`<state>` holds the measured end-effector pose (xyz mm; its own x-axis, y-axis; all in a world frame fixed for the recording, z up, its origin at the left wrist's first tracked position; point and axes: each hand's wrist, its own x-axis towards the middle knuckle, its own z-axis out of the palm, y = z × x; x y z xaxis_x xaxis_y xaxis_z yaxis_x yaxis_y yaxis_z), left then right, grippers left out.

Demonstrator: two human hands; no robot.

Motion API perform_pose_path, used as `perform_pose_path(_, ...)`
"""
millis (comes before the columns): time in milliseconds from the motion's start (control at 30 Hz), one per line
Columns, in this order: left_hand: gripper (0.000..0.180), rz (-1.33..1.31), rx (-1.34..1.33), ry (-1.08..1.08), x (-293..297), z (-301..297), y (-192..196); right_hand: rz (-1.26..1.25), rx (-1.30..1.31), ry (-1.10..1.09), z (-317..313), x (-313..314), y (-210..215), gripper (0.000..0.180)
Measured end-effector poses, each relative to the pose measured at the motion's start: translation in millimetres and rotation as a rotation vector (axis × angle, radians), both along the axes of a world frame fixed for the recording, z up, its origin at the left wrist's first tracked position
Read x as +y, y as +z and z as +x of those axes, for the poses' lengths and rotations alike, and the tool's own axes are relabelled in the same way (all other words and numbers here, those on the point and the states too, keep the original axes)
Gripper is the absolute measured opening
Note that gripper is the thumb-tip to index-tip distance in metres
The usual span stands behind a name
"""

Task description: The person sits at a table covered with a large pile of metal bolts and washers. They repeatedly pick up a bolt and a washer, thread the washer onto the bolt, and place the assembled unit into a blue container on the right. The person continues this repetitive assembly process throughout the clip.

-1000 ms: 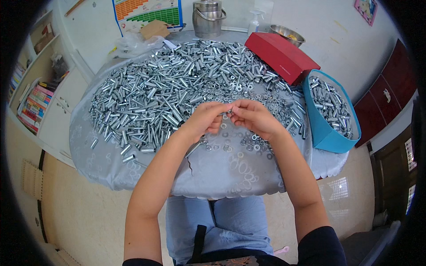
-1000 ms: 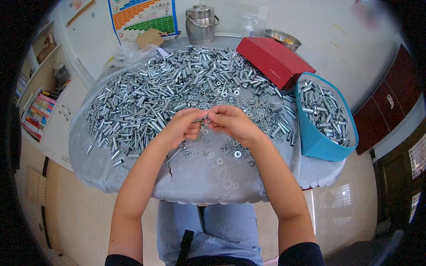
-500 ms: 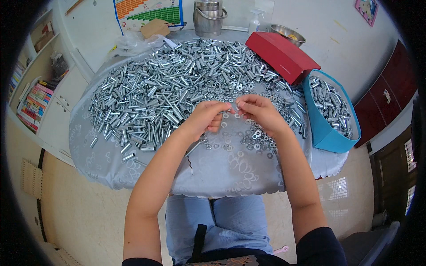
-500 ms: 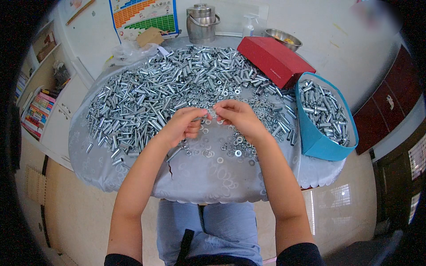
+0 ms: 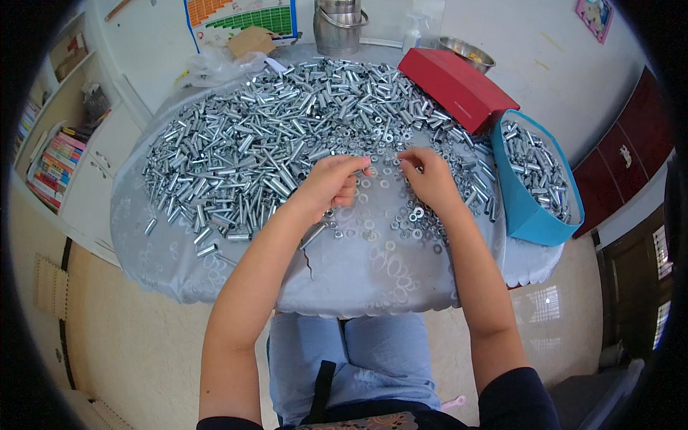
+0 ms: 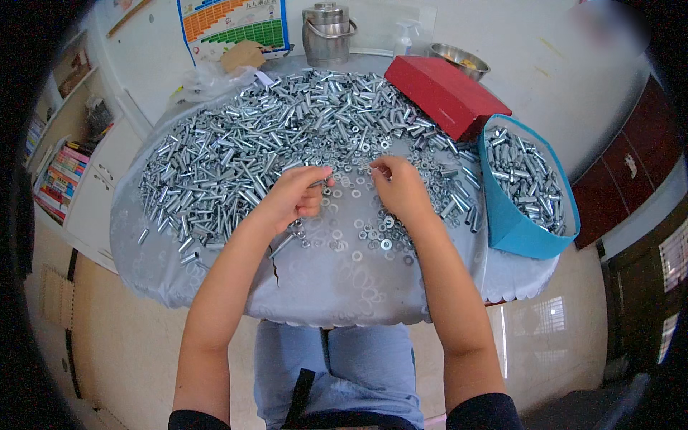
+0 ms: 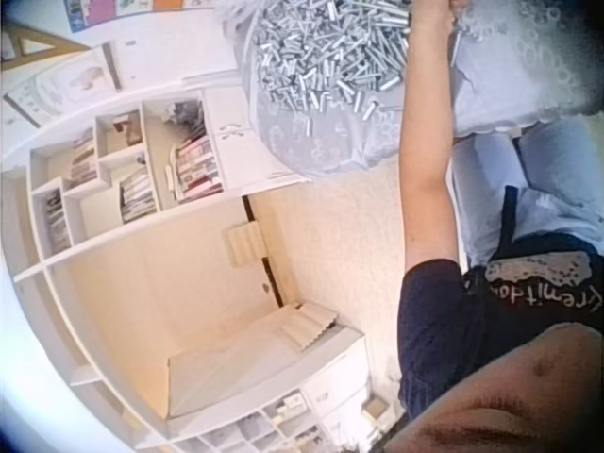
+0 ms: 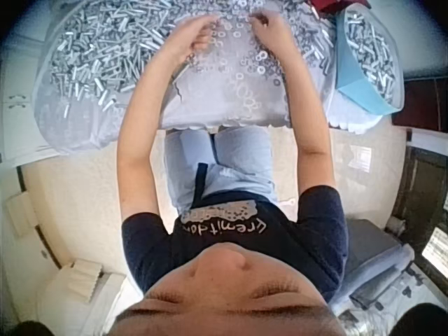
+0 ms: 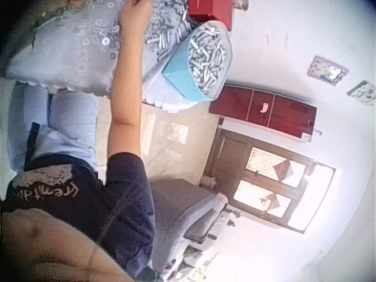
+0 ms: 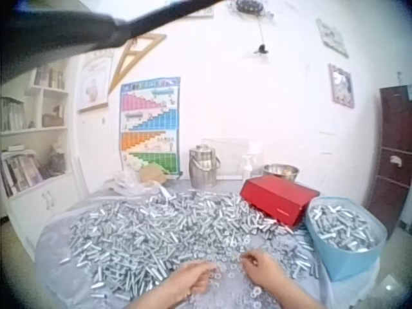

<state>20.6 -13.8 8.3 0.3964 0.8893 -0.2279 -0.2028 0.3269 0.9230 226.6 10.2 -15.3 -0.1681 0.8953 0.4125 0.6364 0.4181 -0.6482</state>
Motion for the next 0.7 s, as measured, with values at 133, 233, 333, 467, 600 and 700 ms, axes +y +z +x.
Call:
perform_pose_path(133,0.025,-0.013,-0.012,0.004,0.9,0.1,-1.0,0.102,-0.09,0.02,-1.8,2.3,-2.2,0.02)
perform_pose_path(233,0.025,-0.019,-0.035,0.006,2.7,0.5,-2.4,0.215,-0.223,0.018,-4.6,6.1,-9.6,0.019)
perform_pose_path(333,0.024,-0.025,-0.021,0.018,1.4,0.5,-3.7,0.239,-0.32,-0.002,-9.4,6.1,-10.6,0.017)
perform_pose_path(467,0.023,-0.031,0.0,0.02,-1.4,1.8,-2.3,0.234,-0.325,-0.001,-11.6,8.0,-13.7,0.015)
perform_pose_path(600,0.023,-0.025,-0.024,0.026,-1.6,1.3,0.2,0.261,-0.31,0.025,-9.2,8.1,-14.4,0.017)
perform_pose_path(700,0.023,-0.032,-0.014,0.072,1.5,0.5,-1.7,0.253,-0.266,0.037,-8.7,5.5,-14.0,0.019)
